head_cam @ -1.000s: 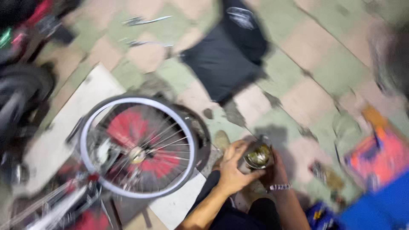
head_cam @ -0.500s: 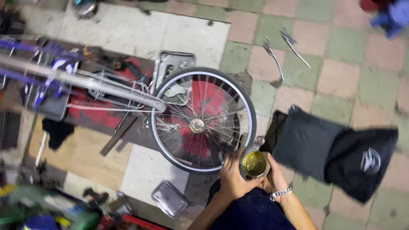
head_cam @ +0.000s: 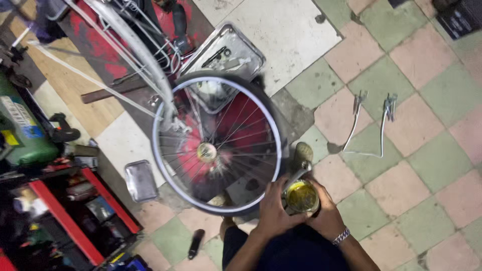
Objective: The person applies grease to a bicycle wheel hub and then uses two wrenches to tighten the axle nuts. The person works on the wheel while sitting on the floor in a workshop environment.
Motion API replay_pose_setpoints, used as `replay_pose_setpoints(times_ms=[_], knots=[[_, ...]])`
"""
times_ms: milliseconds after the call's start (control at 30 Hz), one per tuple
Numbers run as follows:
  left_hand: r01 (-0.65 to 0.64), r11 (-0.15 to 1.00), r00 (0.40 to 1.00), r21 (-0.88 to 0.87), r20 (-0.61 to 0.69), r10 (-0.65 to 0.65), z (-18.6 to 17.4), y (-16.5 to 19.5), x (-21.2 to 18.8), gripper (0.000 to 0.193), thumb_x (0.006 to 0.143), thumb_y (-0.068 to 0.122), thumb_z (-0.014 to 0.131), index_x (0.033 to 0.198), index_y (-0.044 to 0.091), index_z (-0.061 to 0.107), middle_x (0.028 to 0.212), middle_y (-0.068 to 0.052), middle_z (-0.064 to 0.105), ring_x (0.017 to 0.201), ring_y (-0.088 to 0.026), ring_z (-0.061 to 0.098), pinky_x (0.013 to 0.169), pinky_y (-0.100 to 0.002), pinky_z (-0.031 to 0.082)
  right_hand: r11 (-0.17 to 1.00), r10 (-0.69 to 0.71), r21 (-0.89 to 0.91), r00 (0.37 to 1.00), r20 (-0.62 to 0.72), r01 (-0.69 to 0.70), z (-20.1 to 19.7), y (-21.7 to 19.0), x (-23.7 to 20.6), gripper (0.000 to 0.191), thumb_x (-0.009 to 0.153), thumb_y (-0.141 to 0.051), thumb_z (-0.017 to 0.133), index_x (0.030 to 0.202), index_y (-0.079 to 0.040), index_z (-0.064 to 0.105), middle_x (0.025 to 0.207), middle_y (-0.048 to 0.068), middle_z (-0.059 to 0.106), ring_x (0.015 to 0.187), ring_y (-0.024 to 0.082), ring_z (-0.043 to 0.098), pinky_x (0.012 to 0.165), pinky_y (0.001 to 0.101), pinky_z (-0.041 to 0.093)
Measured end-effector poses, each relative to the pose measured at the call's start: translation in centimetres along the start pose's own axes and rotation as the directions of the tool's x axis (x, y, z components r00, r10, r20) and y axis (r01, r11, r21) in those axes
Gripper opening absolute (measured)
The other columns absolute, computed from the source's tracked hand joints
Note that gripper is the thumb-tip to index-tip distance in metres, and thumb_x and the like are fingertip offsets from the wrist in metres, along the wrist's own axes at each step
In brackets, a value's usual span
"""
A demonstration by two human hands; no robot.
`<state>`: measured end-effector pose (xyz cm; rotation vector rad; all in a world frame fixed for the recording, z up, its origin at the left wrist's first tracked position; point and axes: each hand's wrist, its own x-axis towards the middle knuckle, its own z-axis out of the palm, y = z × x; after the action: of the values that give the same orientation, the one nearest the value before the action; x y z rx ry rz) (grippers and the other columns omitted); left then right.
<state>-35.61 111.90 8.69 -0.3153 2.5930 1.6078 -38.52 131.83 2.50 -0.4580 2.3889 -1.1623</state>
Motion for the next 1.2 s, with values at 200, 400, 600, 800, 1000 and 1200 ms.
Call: replay_pose_setpoints(times_ms=[200,400,600,800,1000,1200], knots=[[0.416,0.875,0.881,-0.247,-0.128,-0.455,9.9,-2.6,-2.8,0.067,0.083,0.034,0.082,0.132,-0.003,0.056,0.117,-0.017,0.070,0.104,-0.026,0.069,0.088,-0.039,0.056,0.992,0.103,-0.065,0.988,-0.115,-0.111,-2.1,10.6,4.5,0.094,0.064,-0.029,0.094,0.141,0.000,0.049,0.131,0.023,0.059,0.120,0.035,0.059,0.100,0.0449,0.050],[0.751,0.554,0.569,-0.359,-0.072,-0.819,11.0,-8.2,-11.6,0.037,0.094,0.031,0.078,0.093,-0.005,0.069,0.073,-0.009,0.061,0.068,-0.012,0.055,0.061,-0.030,0.045,0.980,0.165,0.144,0.965,-0.202,-0.137,0.6,9.6,11.6,0.086,0.075,-0.033,0.093,0.140,0.000,0.048,0.127,0.016,0.066,0.115,0.027,0.068,0.099,0.0386,0.056],[0.318,0.437,0.400,-0.841,-0.299,-0.866,5.0,-10.4,-12.8,0.032,0.095,0.033,0.071,0.090,0.002,0.064,0.064,0.001,0.053,0.055,-0.008,0.048,0.051,-0.026,0.039,0.983,-0.174,0.004,0.938,0.299,0.182,6.4,-3.8,11.1,0.106,0.061,-0.029,0.095,0.145,0.004,0.039,0.126,0.024,0.061,0.112,0.035,0.066,0.089,0.0414,0.057],[0.109,0.373,0.190,-0.921,-0.349,-0.918,-3.8,-14.9,-15.7,0.038,0.096,0.031,0.067,0.121,0.002,0.073,0.070,0.004,0.060,0.058,-0.005,0.051,0.051,-0.024,0.040,0.886,-0.453,0.171,0.729,0.514,0.430,19.1,-12.1,7.6,0.096,0.063,-0.028,0.093,0.143,-0.003,0.047,0.140,0.020,0.058,0.126,0.039,0.061,0.102,0.0442,0.052],[0.116,0.410,0.151,-0.905,-0.392,-0.907,-7.7,-24.5,-25.9,0.041,0.096,0.024,0.069,0.131,0.002,0.069,0.067,0.003,0.058,0.054,-0.006,0.050,0.049,-0.024,0.039,0.886,-0.353,0.076,0.558,0.751,0.457,34.8,-14.6,4.4,0.101,0.059,-0.022,0.090,0.149,-0.010,0.045,0.151,0.020,0.051,0.139,0.040,0.050,0.113,0.0476,0.044],[0.202,0.292,-0.008,-0.935,-0.300,-0.954,-5.9,-46.1,-33.3,0.035,0.097,0.018,0.067,0.126,-0.001,0.069,0.075,-0.006,0.072,0.054,-0.009,0.059,0.052,-0.026,0.047,0.905,-0.238,0.043,0.422,0.875,0.423,55.5,-10.0,3.1,0.117,0.067,-0.025,0.090,0.162,-0.010,0.024,0.160,0.025,0.034,0.148,0.044,0.032,0.120,0.0474,0.034]])
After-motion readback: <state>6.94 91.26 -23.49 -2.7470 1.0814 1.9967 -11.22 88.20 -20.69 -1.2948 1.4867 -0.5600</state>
